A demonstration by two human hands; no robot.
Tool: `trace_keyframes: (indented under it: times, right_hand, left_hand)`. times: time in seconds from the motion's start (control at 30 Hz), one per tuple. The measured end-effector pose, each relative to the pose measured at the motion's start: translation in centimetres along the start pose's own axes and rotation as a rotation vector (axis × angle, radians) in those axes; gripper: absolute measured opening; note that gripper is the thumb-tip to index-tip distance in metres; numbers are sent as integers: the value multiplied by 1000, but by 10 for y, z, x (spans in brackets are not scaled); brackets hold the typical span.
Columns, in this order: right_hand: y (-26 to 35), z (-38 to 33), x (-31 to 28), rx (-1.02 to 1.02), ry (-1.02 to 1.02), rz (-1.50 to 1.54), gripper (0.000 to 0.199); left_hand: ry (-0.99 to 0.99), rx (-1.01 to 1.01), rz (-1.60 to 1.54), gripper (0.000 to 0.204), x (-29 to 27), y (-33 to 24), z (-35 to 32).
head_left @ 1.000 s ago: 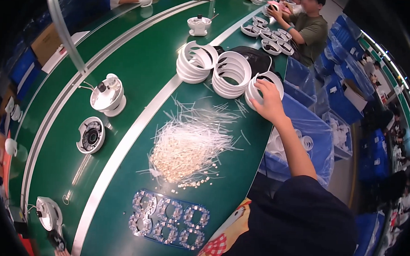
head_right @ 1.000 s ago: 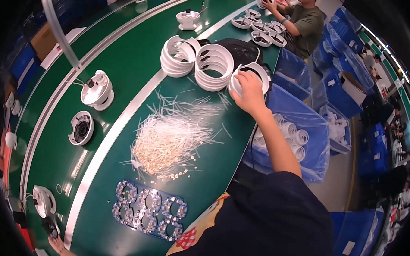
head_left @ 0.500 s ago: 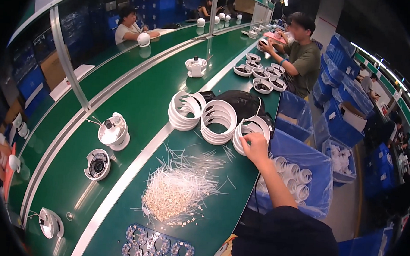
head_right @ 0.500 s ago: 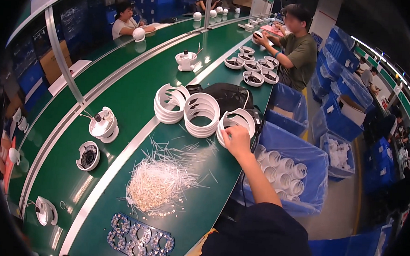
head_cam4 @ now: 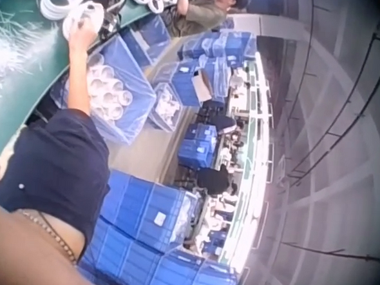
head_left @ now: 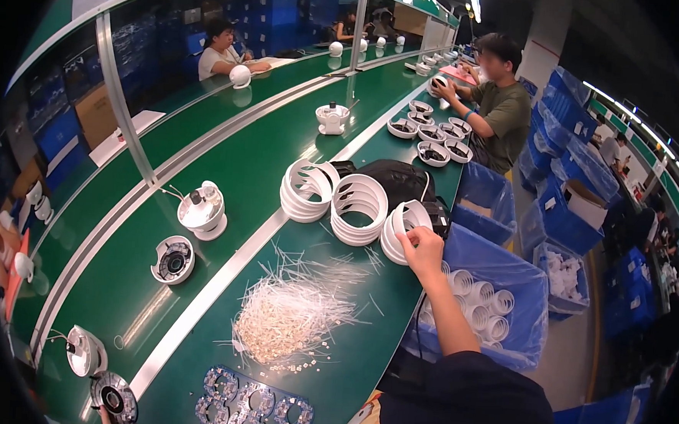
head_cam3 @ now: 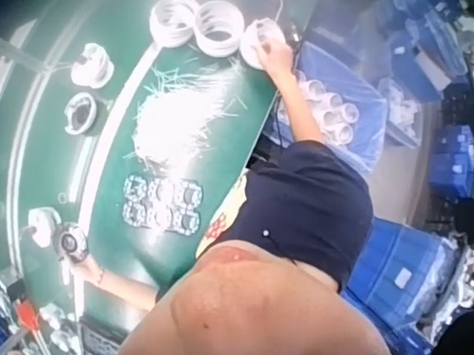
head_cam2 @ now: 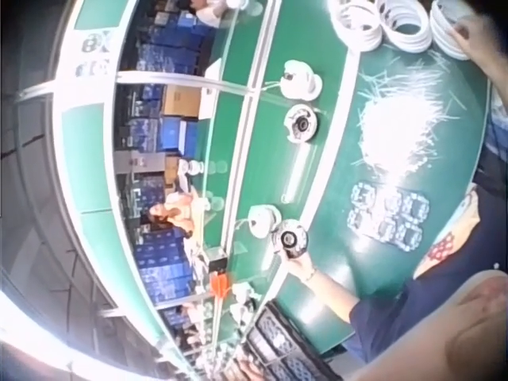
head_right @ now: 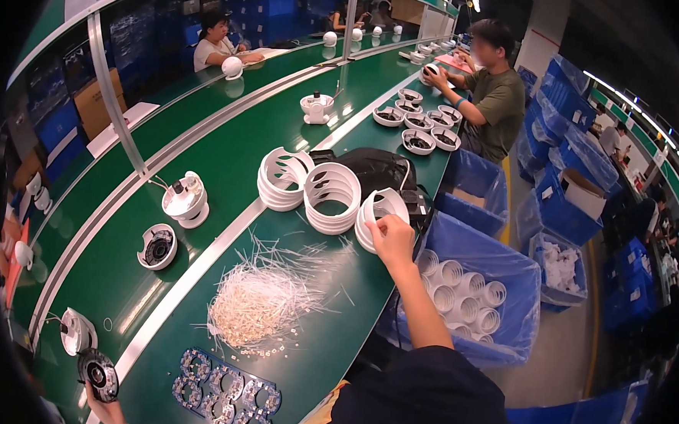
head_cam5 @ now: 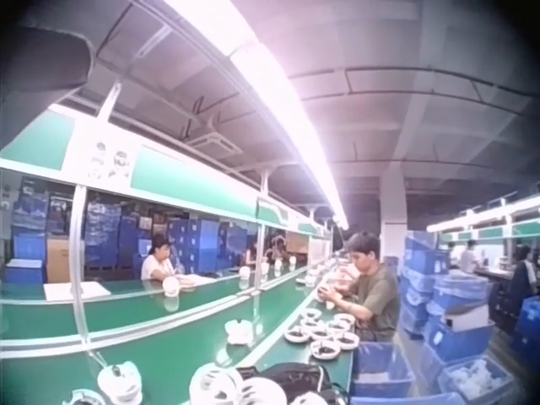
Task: Assembling LED circuit boards and light housing components on an assembly line.
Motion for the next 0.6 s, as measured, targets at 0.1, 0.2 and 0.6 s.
trace_keyframes:
  times: [0.1,0.2,0.6]
  right_hand:
    - [42,-3,-33,-106,-76,98,25]
    - [128,-36,-61,-444,94,278,22]
    - [184,-183,-42,-829,1017,455,29]
  left_hand:
    - [365,-177,-143,39,-75,1,71]
    - [564,-183,-168,38,-43,4,40]
    - [415,-352,-97,40,45,105,-30]
Point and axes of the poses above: each hand's wrist, its own z-axis towards the middle knuckle, its own x-axis out of the palm, y = z × x, the point moved 3 cm from there along z, towards the middle knuckle, and after that the axes turned 11 degrees about -z, right-handed, at the moved point
